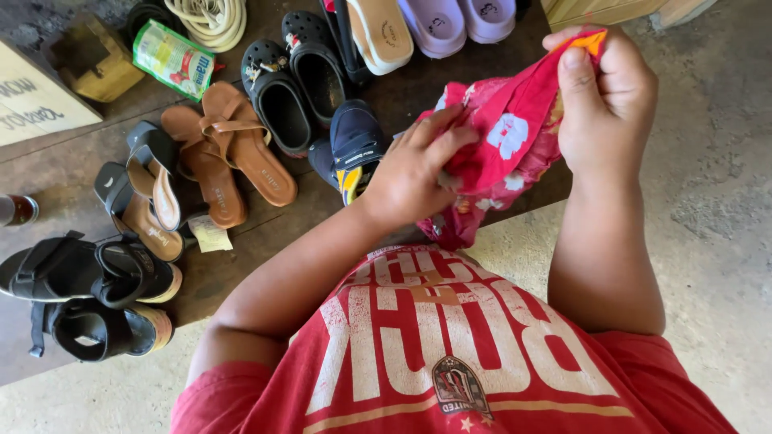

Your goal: The person wipes a child's sneaker with a red patterned cloth, then fastens the velcro strap and continues wiping the shoe's upper and sole. The shoe is held and rotated to access different surfaces while other footwear remains on the table.

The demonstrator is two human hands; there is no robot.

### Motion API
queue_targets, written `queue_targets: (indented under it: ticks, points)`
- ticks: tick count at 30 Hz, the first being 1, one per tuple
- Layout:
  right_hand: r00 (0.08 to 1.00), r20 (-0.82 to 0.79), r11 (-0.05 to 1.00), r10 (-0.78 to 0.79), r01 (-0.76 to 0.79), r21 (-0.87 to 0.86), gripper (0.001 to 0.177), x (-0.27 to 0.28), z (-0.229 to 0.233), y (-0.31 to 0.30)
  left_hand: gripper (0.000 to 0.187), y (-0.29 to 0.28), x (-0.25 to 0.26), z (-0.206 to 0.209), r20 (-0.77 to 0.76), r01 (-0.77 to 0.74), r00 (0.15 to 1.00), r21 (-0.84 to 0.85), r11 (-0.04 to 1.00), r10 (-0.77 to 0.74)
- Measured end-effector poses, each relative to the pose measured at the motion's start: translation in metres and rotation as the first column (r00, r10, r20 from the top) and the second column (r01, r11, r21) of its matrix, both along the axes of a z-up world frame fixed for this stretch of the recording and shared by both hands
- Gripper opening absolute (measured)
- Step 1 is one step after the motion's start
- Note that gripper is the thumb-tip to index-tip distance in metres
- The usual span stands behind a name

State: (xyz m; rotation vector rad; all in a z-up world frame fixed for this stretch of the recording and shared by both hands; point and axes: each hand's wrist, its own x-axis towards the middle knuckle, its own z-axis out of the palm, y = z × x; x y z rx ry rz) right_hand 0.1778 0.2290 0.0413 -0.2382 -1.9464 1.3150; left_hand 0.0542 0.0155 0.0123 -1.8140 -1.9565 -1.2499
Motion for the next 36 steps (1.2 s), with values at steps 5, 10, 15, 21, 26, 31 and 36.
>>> queue_targets:
  ticks: [5,10,15,21,26,31,36]
  points:
    - [0.986,0.141,0.983,-0.088,0.063,0.172,0.021,0.012,0.006,0.022,0.029,0.036,-0.036,-0.046,0.726,0.223,0.645,0.12,0.967,-0.239]
    - [0.951,0.252,0.625,-0.178,-0.089,0.776,0.074,0.011,-0.014,0.044,0.014,0.071,-0.032,-0.007,0.826,0.174,-0.199,0.56,0.81,-0.528]
    - [0.657,0.627,0.815,0.419,-0.576,0.059,0.046,0.021,-0.078,0.062,0.016,0.106,-0.018,0.041,0.779,0.109,-0.31,0.598,0.794,-0.545]
    - [0.682,0.321,0.743,0.657,-0.658,-0.122,0.011,0.061,-0.079,0.135,0.008,0.114,-0.082,-0.02,0.801,-0.102,0.059,0.598,0.795,-0.596]
    - [0.688,0.016,0.686,0.725,-0.721,-0.099,0.017,0.058,-0.033,0.135,0.055,0.106,-0.025,0.015,0.601,0.005,0.798,0.068,0.998,-0.045]
    - [0.61,-0.022,0.603,0.792,-0.788,-0.123,0.021,0.043,-0.03,0.129,0.093,0.115,0.041,0.018,0.579,0.325,0.79,-0.115,0.939,-0.203]
    - [0.758,0.151,0.77,0.635,-0.605,-0.201,0.025,0.043,-0.042,0.143,0.033,0.12,0.052,-0.014,0.868,0.221,0.493,-0.067,0.973,-0.052]
